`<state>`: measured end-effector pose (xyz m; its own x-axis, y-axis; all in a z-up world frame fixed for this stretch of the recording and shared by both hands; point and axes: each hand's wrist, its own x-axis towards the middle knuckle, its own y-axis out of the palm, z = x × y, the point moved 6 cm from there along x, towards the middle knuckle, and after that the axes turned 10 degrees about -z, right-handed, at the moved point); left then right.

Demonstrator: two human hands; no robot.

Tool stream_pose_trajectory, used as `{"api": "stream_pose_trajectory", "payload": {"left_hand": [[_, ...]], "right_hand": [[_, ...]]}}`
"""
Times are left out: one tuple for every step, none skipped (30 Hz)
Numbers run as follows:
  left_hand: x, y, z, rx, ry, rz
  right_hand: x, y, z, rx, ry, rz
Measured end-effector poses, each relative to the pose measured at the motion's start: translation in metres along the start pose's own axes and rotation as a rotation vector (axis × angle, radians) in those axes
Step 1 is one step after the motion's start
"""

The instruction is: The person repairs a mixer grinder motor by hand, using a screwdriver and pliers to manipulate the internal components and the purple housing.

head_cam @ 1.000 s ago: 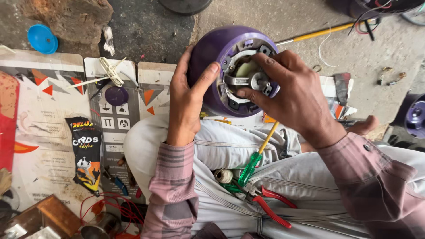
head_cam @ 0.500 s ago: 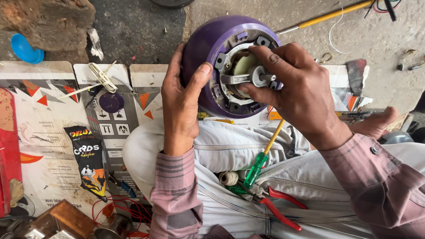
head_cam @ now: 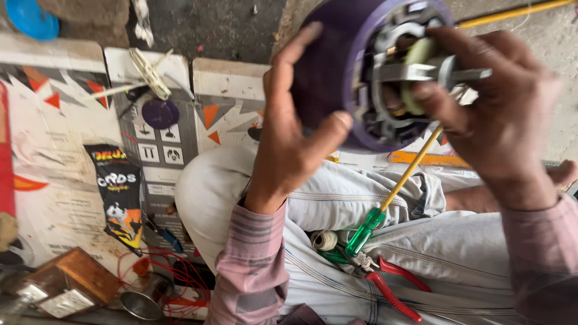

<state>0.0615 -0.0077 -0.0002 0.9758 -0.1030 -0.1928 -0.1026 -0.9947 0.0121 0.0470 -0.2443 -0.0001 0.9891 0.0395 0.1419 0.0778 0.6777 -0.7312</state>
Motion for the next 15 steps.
{"api": "stream_pose_trajectory", "payload": {"left_hand": [[-0.003,0.000,-0.003,0.060,0.034,0.018],[-0.005,0.001,-0.005,0.166,0.072,0.032],[-0.006,0.003,-0.007,0.223,0.093,0.039],[-0.007,0.003,-0.009,0.290,0.112,0.048],[-0.008,0.005,-0.009,0.307,0.116,0.048],[-0.009,0.006,-0.009,0.326,0.121,0.044],[-0.010,0.008,-0.009,0.345,0.127,0.039],[-0.011,0.009,-0.008,0.367,0.133,0.027],[-0.012,0.010,-0.007,0.383,0.137,0.009],[-0.013,0.010,-0.006,0.403,0.144,-0.010],[-0.014,0.011,-0.006,0.416,0.150,-0.035],[-0.015,0.012,-0.005,0.423,0.144,-0.054],[-0.016,0.012,-0.004,0.429,0.139,-0.074],[-0.017,0.013,-0.002,0.426,0.129,-0.091],[-0.018,0.012,0.000,0.429,0.128,-0.101]], "right_hand": [[-0.003,0.001,-0.003,0.012,0.045,0.017],[-0.005,-0.001,-0.007,0.020,0.088,0.033],[-0.007,-0.002,-0.008,0.078,0.126,0.032],[-0.008,-0.002,-0.009,0.109,0.154,0.034],[-0.009,-0.002,-0.010,0.139,0.182,0.036],[-0.010,-0.002,-0.010,0.144,0.201,0.041],[-0.010,-0.001,-0.009,0.161,0.199,0.045],[-0.010,-0.001,-0.007,0.179,0.197,0.052],[-0.010,0.000,-0.004,0.209,0.175,0.058],[-0.009,0.002,-0.003,0.240,0.172,0.071],[-0.008,0.004,-0.001,0.272,0.169,0.085],[-0.008,0.006,-0.001,0.304,0.192,0.108],[-0.008,0.007,-0.001,0.292,0.198,0.119],[-0.008,0.009,-0.001,0.280,0.203,0.126],[-0.010,0.009,0.000,0.224,0.189,0.121]]}}
